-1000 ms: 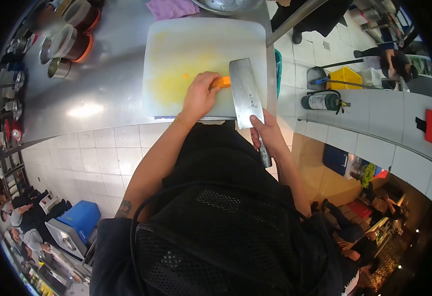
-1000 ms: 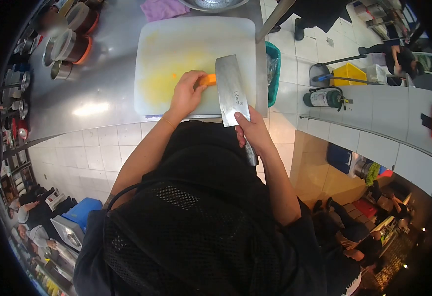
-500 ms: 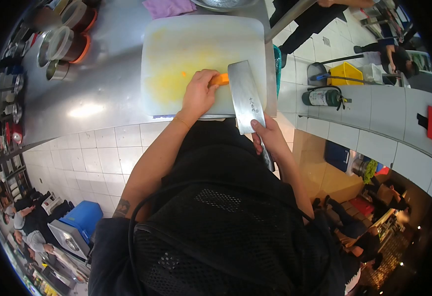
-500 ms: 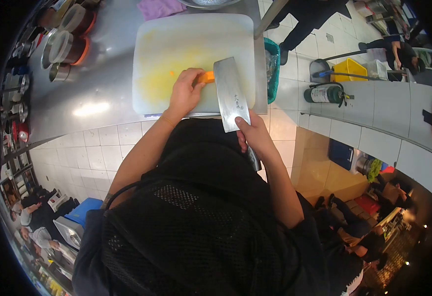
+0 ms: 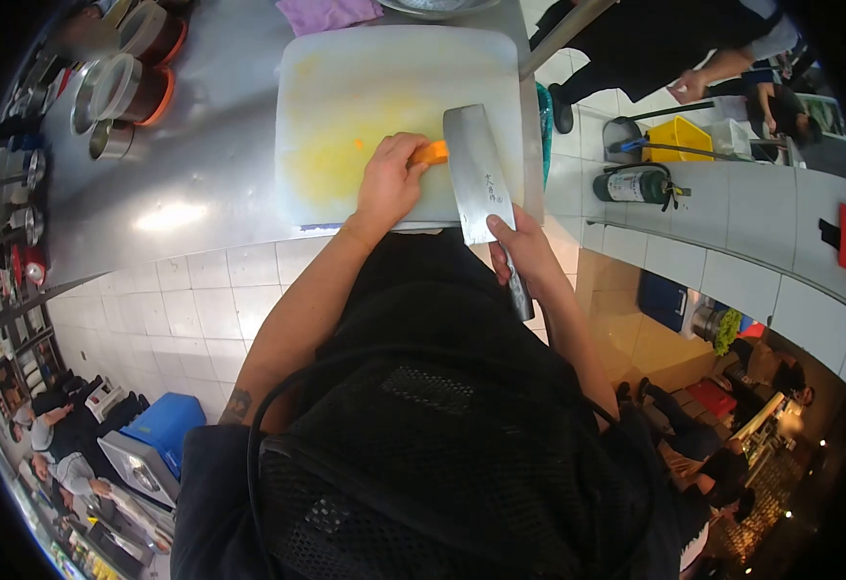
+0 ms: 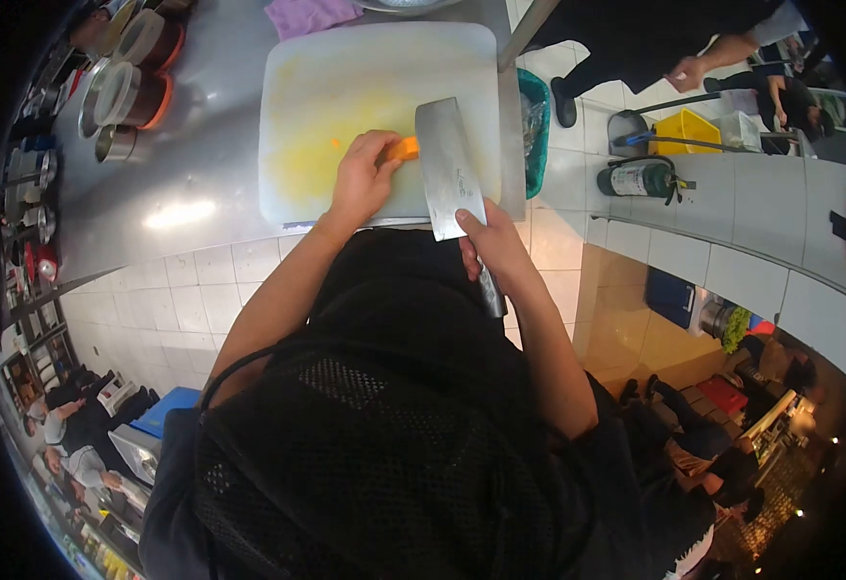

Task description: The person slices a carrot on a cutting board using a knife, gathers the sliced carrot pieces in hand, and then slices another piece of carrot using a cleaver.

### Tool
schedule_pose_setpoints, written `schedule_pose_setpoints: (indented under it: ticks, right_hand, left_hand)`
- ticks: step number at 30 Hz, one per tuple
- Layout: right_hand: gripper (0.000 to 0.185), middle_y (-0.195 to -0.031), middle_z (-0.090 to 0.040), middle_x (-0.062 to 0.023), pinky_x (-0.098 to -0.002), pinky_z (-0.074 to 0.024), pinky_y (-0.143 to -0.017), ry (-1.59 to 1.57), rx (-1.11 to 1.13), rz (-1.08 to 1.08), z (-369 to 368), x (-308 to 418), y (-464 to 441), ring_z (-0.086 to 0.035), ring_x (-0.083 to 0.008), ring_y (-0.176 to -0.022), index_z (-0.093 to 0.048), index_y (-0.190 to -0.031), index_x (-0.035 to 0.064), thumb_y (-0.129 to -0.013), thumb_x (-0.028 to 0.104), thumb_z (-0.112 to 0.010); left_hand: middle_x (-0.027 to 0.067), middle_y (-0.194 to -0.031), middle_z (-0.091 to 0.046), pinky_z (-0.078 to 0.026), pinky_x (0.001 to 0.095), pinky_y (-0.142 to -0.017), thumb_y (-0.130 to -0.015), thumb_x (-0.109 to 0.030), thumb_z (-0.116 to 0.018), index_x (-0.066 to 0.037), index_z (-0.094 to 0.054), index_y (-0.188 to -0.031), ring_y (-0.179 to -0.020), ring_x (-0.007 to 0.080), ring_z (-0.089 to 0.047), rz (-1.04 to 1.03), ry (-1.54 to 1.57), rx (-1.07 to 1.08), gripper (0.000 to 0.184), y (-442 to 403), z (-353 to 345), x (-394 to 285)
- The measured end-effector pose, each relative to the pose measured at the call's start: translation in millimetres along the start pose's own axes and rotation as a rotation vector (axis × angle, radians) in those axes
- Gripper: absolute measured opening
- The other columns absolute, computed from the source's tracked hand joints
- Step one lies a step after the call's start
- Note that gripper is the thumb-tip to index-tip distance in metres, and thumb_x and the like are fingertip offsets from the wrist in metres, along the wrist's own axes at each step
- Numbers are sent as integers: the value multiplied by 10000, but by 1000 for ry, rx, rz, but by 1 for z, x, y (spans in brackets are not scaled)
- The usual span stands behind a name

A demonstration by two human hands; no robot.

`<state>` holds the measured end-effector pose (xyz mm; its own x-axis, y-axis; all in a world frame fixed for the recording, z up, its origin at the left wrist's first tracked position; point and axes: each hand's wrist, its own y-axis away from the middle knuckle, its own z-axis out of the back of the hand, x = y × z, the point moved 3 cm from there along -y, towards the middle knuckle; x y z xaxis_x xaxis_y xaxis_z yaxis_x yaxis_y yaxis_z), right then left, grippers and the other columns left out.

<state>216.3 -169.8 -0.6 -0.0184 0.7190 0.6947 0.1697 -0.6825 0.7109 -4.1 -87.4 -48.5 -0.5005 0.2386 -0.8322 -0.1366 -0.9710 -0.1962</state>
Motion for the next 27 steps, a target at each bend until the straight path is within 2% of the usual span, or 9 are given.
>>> schedule_pose_setpoints:
  ticks: [5, 8, 17, 19, 27]
  right_hand:
    - [191, -605, -461, 0, -328, -417, -410, 3, -8, 12, -5, 11, -6, -447, -136, -422, -547, -1184, 46, -1090, 212, -547]
    - [187, -606, -461, -1, -328, -414, -410, -29, -28, -16, -4, 8, -8, -449, -136, -425, -549, -1168, 46, -1089, 216, -551]
    - [184, -597, -455, 1, -324, -406, -410, -30, -30, -11, -4, 14, -20, -443, -123, -427, -562, -1175, 66, -1090, 228, -554]
    - [197, -602, -452, 12, -308, -390, -404, -44, 1, 5, -4, 14, -23, -410, -108, -412, -545, -1198, 85, -1088, 247, -562]
    - [195, -593, -446, 8, -320, -392, -406, -25, -43, 15, -9, 24, -29, -412, -113, -411, -552, -1194, 76, -1084, 237, -570]
  left_hand:
    - [141, -1079, -692, -548, 400, -886, -838, 42, -728, -13, -672, -1143, -994, 325, -664, -12, -18, -9, 316, -1, -2, 3]
    - [139, -1090, -688, -536, 435, -906, -838, 34, -710, -13, -668, -1123, -1035, 359, -639, 9, 20, 8, 292, -1, -1, 0]
    - [138, -1088, -687, -538, 431, -908, -836, 42, -712, -9, -671, -1135, -1029, 353, -643, 3, 22, 7, 306, -1, -1, -1]
    - [138, -1089, -688, -539, 430, -909, -834, 42, -715, -11, -673, -1136, -1030, 353, -644, 6, 22, 2, 309, 0, -2, 0]
    - [138, -1083, -690, -540, 428, -910, -830, 48, -716, -20, -682, -1125, -1027, 352, -647, 14, 14, -8, 304, 0, -1, -1]
